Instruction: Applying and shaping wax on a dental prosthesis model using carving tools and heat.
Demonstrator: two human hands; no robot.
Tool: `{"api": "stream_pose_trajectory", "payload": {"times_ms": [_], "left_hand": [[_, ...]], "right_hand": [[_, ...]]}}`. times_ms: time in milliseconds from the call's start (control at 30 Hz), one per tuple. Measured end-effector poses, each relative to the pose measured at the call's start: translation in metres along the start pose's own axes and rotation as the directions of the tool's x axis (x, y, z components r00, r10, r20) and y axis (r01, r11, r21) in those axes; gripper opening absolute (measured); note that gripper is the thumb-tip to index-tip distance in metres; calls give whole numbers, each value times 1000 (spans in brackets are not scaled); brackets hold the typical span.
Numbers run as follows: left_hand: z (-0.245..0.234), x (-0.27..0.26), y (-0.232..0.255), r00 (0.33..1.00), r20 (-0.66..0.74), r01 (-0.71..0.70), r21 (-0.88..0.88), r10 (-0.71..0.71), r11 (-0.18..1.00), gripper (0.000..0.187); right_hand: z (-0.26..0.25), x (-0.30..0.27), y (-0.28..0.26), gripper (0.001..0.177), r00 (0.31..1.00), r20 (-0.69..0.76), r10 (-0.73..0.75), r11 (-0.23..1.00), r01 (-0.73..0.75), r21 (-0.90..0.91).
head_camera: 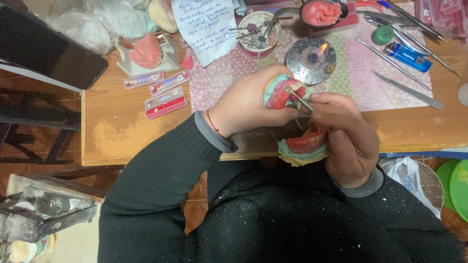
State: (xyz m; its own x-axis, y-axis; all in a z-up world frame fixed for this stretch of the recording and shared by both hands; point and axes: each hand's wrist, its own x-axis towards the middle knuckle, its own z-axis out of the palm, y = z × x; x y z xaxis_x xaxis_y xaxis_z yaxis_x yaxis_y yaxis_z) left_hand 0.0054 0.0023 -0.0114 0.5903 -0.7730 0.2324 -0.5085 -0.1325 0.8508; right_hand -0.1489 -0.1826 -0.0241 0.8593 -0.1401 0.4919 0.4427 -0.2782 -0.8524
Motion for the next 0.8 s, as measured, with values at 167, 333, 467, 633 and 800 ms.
{"api": "stream_pose_trajectory", "payload": {"times_ms": [167,333,467,633,800], "left_hand": [[1,0,-1,1000,8,19,-17,-19,1000,55],[1,-2,0,1000,-1,11,0,-11,1000,56],[1,-3,1,1000,-2,14,3,-14,1000,57],[0,-2,-2,1000,-1,-6,29,6,1000,59],[-2,-3,-4,999,0,-39,30,39,999,60]], "right_hand": [[2,5,-10,25,1000,-4,-14,999,14,-50],[-1,-7,-3,27,999,-34,11,1000,-11,11],[0,-6,-9,30,998,-51,30,996,-26,81],[0,10,-29,29,999,-38,-19,996,15,-88],[0,18,-37,26,993,20,-120,957,121,-265]]}}
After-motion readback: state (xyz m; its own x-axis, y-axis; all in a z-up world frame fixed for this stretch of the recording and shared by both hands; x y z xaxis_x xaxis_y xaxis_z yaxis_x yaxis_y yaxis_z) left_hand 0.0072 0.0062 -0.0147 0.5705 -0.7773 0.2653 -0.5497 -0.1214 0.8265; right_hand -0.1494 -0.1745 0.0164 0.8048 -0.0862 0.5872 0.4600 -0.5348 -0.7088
